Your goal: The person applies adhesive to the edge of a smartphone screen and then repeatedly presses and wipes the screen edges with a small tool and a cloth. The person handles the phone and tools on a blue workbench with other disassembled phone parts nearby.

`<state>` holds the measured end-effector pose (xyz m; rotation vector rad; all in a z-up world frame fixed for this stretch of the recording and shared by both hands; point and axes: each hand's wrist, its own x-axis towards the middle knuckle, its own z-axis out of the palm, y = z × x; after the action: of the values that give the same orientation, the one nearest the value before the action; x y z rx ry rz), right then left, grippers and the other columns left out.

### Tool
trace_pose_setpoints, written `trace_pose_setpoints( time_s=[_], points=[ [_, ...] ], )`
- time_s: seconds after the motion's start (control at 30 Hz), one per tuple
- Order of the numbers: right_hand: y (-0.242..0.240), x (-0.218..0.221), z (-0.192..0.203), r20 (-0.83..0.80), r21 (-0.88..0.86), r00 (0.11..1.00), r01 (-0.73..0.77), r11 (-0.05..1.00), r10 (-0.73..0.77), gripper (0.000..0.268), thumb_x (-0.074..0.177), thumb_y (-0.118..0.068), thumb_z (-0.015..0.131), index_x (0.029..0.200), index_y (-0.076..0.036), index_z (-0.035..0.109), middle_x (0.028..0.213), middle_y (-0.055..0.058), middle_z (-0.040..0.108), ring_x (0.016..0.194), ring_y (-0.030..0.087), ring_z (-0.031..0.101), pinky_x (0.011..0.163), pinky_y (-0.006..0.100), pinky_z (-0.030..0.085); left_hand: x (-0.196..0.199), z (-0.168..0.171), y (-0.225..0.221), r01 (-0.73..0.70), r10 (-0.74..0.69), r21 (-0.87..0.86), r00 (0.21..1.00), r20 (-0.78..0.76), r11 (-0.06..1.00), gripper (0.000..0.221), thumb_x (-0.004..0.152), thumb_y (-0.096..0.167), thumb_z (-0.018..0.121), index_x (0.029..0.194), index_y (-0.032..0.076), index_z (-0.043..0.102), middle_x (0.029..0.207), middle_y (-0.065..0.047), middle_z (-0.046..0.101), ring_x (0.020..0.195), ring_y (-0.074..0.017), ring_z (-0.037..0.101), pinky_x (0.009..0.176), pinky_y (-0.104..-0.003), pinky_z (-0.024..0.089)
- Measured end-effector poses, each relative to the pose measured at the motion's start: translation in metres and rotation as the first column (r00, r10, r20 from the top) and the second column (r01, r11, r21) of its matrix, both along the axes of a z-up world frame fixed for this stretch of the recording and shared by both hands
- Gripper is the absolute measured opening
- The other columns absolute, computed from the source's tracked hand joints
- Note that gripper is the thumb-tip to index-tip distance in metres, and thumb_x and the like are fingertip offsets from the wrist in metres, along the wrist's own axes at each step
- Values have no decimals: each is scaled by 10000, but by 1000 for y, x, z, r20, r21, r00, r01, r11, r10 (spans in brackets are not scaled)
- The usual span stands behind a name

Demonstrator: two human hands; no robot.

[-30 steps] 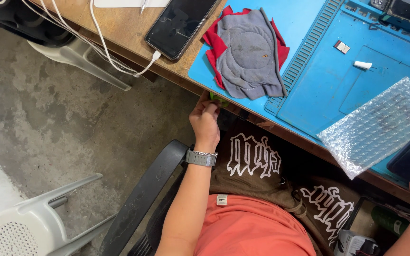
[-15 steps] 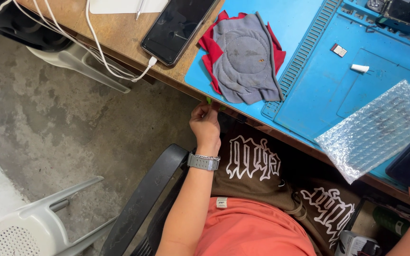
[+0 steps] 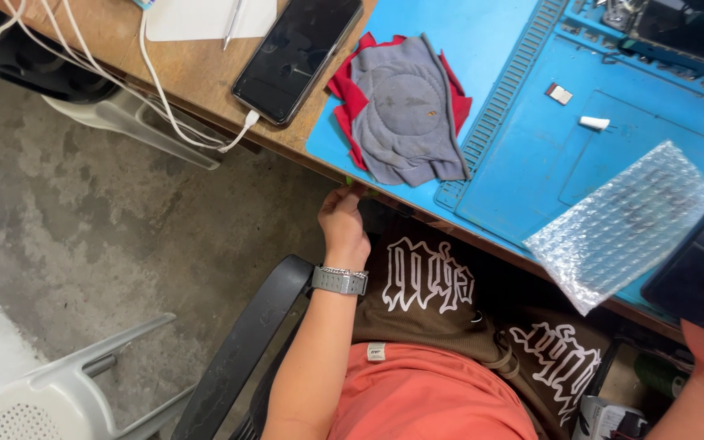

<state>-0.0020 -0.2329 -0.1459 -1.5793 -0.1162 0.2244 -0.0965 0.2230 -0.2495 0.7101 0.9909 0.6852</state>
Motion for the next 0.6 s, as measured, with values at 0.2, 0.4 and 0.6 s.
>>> trace_pose_setpoints(
  time_s=[0.2,0.4,0.6],
  points=[
    [58,-16,70,-67,295,980,198,935,-187,802,739,-163,780,1493,-56,530,1367,97,691,1250,209,722,1199,372,613,-2,-41,0,93,-12,436,983,-184,895,159,795,-28,639,735,116,669,664,65,534,633,-47,431,570,-252,355],
    [58,-19,81,-63,255,984,178,951,-167,560,811,-135,747,1330,-10,574,1225,122,699,1045,238,718,946,385,634,-18,-6,-4,255,-146,416,950,-277,873,72,909,51,736,962,95,756,1001,-10,572,854,-129,586,751,-316,501],
    [56,-18,83,-91,272,987,156,950,-135,589,825,-100,739,1383,-23,567,1170,109,710,985,234,723,841,383,647,-29,-6,-7,307,-184,275,901,-394,911,93,957,105,673,1007,34,708,855,-28,683,797,-110,599,734,-293,541]
  ],
)
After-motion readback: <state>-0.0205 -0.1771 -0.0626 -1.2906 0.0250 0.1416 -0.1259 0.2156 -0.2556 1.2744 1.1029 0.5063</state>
